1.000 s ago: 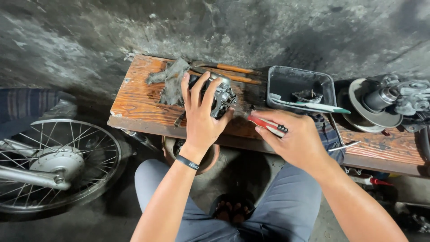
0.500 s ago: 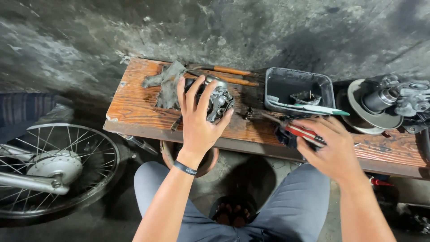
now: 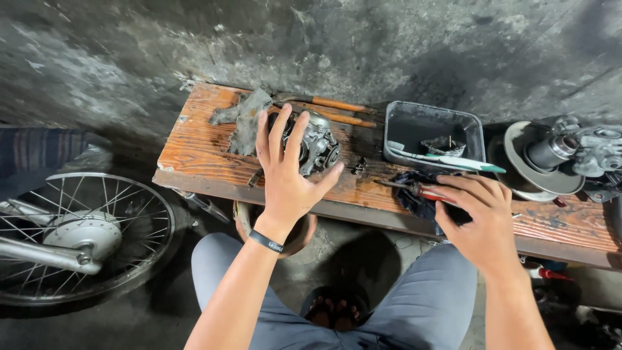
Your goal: Securing screws on a motorcycle carburetor using a screwdriver on a workbench.
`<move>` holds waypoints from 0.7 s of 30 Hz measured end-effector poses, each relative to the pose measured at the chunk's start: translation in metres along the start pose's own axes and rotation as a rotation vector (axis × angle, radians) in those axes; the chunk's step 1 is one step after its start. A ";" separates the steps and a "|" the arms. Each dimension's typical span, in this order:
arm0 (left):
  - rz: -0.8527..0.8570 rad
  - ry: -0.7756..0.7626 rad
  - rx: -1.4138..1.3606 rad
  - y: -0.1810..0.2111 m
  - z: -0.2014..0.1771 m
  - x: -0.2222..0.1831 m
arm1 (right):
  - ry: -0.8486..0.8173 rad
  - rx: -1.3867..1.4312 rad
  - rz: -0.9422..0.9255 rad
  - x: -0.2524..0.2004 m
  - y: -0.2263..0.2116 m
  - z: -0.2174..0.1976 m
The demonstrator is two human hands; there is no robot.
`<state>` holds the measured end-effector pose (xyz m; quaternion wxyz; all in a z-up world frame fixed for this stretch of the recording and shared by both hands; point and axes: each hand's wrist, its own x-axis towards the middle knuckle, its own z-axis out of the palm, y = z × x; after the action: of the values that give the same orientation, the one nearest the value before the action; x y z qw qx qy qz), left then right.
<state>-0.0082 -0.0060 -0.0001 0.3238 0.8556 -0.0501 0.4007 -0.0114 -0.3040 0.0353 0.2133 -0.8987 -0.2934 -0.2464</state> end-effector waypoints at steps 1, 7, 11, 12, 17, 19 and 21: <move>0.013 0.019 0.025 0.000 0.000 -0.001 | 0.026 0.017 0.025 -0.002 -0.001 0.001; 0.006 0.054 0.011 0.005 -0.017 -0.004 | 0.133 0.091 0.078 -0.005 -0.009 0.010; -0.075 0.082 -0.232 0.004 -0.036 0.009 | 0.178 0.100 0.062 -0.007 -0.006 0.016; -0.076 0.084 -0.229 -0.001 -0.041 0.015 | 0.177 0.102 0.060 -0.008 -0.006 0.016; -0.244 -0.207 -0.451 -0.041 -0.053 0.039 | 0.222 0.096 0.023 -0.009 -0.010 0.015; -0.261 -0.308 -0.467 -0.045 -0.062 0.049 | 0.221 0.104 0.034 -0.008 -0.013 0.017; -0.277 -0.411 -0.482 -0.047 -0.066 0.055 | 0.220 0.112 0.046 -0.010 -0.015 0.018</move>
<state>0.0018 0.0792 0.0461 0.5511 0.8161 -0.0907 0.1488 -0.0226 -0.2876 0.0188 0.2998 -0.8593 -0.2610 -0.3218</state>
